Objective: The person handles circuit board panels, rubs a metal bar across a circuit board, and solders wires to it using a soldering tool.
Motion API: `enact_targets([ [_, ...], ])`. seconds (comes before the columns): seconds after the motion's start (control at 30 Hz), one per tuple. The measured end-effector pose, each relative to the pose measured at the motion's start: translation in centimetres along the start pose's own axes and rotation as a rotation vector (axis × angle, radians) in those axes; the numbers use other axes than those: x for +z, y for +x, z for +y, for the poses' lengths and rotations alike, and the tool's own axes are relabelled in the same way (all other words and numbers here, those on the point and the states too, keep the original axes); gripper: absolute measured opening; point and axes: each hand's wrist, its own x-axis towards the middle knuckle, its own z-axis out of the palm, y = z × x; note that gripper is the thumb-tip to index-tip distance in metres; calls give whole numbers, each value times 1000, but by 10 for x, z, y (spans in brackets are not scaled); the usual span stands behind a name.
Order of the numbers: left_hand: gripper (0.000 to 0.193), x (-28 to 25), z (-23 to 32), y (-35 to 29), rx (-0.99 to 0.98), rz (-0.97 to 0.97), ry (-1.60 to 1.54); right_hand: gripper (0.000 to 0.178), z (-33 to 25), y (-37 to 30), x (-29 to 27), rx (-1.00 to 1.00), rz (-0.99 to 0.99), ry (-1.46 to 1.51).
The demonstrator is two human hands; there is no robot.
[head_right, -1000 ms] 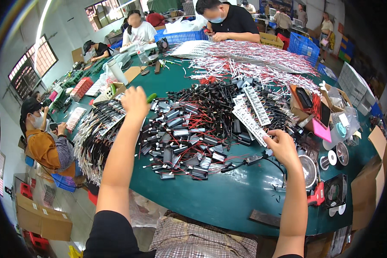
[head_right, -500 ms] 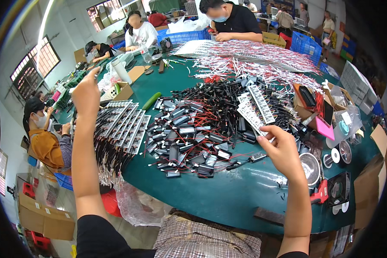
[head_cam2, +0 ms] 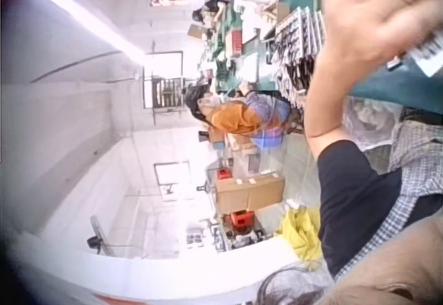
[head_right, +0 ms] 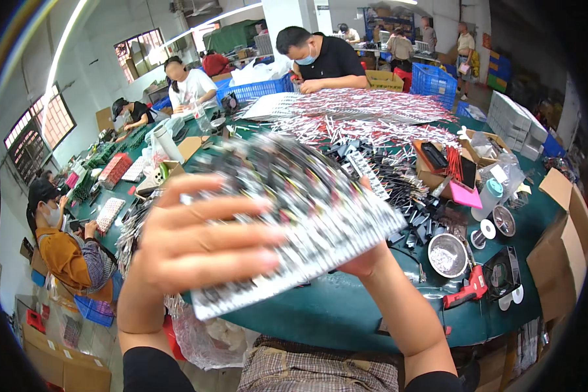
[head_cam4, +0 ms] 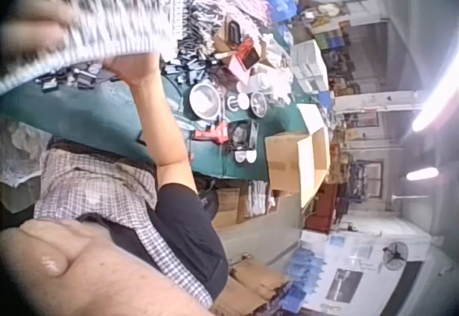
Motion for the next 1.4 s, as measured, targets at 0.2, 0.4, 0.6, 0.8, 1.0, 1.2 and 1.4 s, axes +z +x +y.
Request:
enact_targets([
  [0.2,36,42,-14,0,-68,160,-255,50,-12,-68,3,-386,388,-141],
  [0.4,31,127,-12,-20,-867,743,-1122,48,-22,-83,18,-471,317,-496],
  [0.6,41,176,30,-12,-1095,637,-1663,57,-16,-81,13,-667,457,-765],
  [0.8,41,177,39,-3,-989,601,-1984,44,-12,-93,33,-744,583,-507],
  [1.0,56,189,56,6,-966,658,-2053,36,-8,-108,24,-734,543,-283],
  [1.2,60,203,63,12,-946,732,-2102,35,-15,-112,24,-741,575,-277],
  [1.4,50,212,63,20,-920,767,-2225,34,-17,-112,11,-649,553,-113],
])
